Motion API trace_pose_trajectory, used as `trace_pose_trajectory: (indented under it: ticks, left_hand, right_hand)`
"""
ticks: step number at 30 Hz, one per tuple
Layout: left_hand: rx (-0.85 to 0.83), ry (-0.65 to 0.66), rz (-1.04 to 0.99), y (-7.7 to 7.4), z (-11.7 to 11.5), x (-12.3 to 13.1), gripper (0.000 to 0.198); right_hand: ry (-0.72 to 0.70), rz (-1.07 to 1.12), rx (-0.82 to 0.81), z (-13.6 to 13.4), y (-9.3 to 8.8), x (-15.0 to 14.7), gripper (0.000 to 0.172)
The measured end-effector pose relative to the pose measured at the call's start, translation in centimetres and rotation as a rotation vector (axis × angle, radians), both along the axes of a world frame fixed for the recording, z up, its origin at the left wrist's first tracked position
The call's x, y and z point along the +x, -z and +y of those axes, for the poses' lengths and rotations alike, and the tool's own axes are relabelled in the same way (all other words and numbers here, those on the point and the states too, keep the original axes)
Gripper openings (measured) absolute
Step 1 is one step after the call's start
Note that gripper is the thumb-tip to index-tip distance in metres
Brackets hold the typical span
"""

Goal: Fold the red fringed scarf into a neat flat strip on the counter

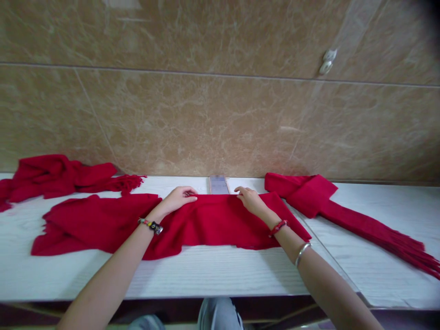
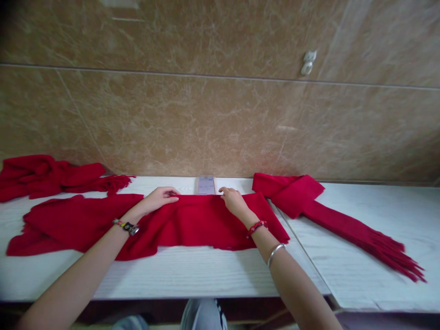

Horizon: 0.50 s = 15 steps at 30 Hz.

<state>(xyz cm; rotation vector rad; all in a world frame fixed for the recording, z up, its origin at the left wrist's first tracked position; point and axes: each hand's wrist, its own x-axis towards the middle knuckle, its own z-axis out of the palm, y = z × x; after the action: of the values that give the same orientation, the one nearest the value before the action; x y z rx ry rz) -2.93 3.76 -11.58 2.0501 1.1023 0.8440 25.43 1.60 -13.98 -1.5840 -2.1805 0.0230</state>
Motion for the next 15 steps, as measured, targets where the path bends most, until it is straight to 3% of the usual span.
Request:
trace_pose_trajectory:
  ticks: [2,4,9,12,15]
  left_hand:
    - [0.061,-0.095,-0.058,-0.4,0.5,0.3,0.027]
    - [0.135,-0.146,0.045,-0.5,1.2,0.6,0.026]
    - [0.200,-0.076,0.374,1.1,2.2,0.4,0.016]
    - [0.245,-0.068,0.413,2.2,1.7,-0.1,0.019]
    - [0.434,-0.099,0.487,1.4,0.1,0.1,0.025]
  right_hand:
    - [-0.011,0.031,0.032,0.4,0.4,0.2,0.023]
    - [-0.004,0.042,0.062,0.6,0.8,0.2,0.023]
    - [0.021,0.020,0.015,1.0,2.0,0.2,0.027]
    - [0.015,0.020,-0.007,1.2,2.3,0.2,0.027]
    - [0.008,0.044,0.055,0.7,1.6,0.1,0.030]
